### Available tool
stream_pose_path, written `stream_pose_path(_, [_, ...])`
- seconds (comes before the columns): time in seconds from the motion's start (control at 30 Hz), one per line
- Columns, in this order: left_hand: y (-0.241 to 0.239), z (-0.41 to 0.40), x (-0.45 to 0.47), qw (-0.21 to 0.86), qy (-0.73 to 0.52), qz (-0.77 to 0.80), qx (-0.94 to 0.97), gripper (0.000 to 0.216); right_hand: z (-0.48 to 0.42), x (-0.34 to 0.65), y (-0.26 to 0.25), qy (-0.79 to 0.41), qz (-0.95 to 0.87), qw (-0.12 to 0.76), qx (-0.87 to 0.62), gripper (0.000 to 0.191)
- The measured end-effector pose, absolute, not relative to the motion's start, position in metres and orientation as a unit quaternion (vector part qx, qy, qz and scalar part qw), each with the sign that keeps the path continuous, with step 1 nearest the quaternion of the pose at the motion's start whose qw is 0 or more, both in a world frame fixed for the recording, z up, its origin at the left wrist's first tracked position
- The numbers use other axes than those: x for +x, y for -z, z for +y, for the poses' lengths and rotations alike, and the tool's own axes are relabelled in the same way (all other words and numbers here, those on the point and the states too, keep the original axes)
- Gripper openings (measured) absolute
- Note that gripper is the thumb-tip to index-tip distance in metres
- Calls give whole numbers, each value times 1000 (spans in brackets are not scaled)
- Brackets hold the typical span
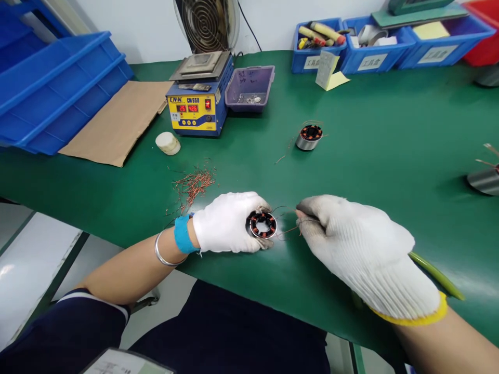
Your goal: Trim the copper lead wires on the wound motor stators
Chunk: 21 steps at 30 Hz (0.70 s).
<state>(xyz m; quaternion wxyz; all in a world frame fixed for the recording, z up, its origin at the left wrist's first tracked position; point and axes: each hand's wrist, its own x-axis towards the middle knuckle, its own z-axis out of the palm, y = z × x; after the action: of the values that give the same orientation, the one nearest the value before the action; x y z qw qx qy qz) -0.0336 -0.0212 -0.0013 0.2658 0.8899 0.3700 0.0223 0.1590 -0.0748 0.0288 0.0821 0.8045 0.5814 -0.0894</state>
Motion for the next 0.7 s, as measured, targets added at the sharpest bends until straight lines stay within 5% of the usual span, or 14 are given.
stream_pose_path(0.7, [5,-17,-31,257,-49,377,888,53,-64,176,-14,215,624,201,724,31])
